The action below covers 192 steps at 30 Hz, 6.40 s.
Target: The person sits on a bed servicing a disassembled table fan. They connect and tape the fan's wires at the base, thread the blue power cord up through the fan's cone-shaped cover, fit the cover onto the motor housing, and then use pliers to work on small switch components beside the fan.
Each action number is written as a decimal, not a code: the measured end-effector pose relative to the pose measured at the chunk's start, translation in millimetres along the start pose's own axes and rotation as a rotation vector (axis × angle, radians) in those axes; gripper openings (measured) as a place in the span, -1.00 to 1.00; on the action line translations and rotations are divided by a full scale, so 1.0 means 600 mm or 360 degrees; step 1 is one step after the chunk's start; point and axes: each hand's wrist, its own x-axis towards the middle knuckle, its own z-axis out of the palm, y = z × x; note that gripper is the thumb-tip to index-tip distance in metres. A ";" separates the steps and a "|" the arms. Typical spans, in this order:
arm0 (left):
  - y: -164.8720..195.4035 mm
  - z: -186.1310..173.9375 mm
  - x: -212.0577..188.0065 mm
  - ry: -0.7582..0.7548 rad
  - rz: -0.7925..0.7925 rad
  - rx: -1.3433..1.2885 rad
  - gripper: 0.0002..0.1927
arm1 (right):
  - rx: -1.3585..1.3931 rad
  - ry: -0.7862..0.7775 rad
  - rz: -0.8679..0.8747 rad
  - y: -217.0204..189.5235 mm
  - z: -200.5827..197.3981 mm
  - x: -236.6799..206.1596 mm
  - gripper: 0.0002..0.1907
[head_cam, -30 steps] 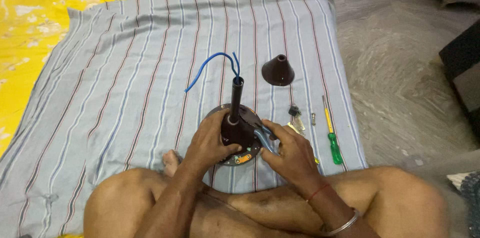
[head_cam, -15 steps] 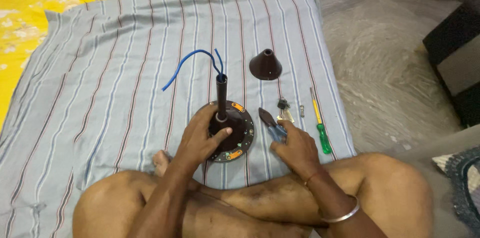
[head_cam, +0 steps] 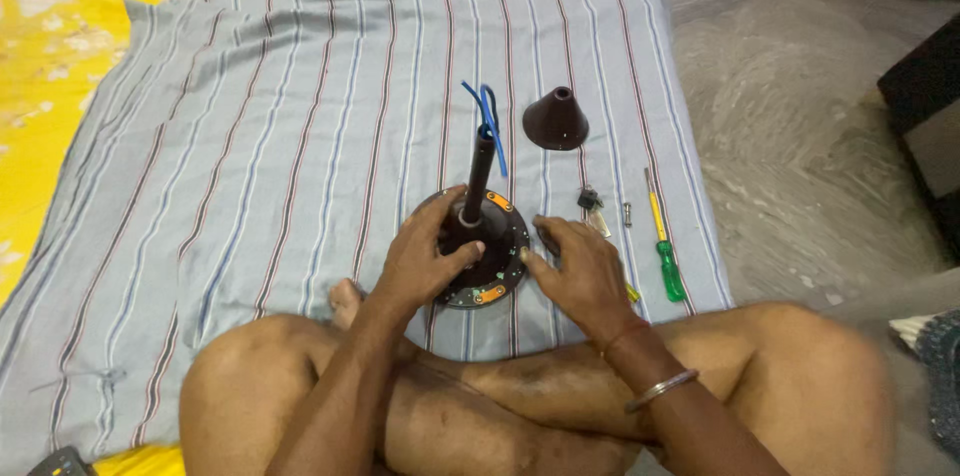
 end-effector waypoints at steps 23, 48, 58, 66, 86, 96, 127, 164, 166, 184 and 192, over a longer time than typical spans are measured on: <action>-0.018 0.024 0.002 -0.0042 -0.0332 0.0189 -0.25 | 0.0788 -0.0510 -0.0014 -0.009 0.067 0.082 -0.26; 0.041 0.021 0.025 0.0065 -0.0233 0.0056 0.03 | -0.0440 -0.0048 0.0172 0.198 0.015 0.320 -0.44; 0.055 0.007 0.016 0.0338 0.0049 0.0108 -0.22 | 0.0194 0.0530 0.0590 0.130 -0.048 0.264 -0.70; 0.109 0.039 -0.054 0.0225 -0.0336 -0.0369 -0.30 | 0.1787 0.0350 0.1087 0.102 -0.086 -0.045 -0.81; 0.170 0.009 -0.122 -0.0233 0.0701 0.0960 -0.87 | 0.0266 0.0027 -0.0286 -0.004 -0.115 -0.166 -0.16; 0.204 -0.055 -0.065 0.0463 0.0210 0.0181 -0.39 | 0.2112 0.0123 0.0214 0.154 -0.115 -0.133 -0.40; 0.289 -0.037 0.056 0.0610 0.0168 -0.0355 -0.34 | 0.1663 0.0593 0.0338 -0.075 -0.149 -0.023 -0.62; 0.196 -0.052 0.093 0.0157 -0.0093 -0.1023 -0.52 | -0.0180 0.0384 -0.0453 -0.215 -0.236 0.044 -0.79; 0.192 -0.059 0.086 0.0047 -0.0173 -0.0897 -0.53 | -0.0275 0.0337 -0.0409 -0.219 -0.235 0.047 -0.77; 0.214 -0.115 0.108 -0.0061 -0.0512 -0.1219 -0.31 | -0.0334 0.0206 -0.0401 -0.248 -0.240 0.061 -0.73; 0.213 -0.108 0.135 0.0073 -0.0405 -0.0960 -0.41 | -0.0121 0.0180 -0.0494 -0.235 -0.240 0.088 -0.77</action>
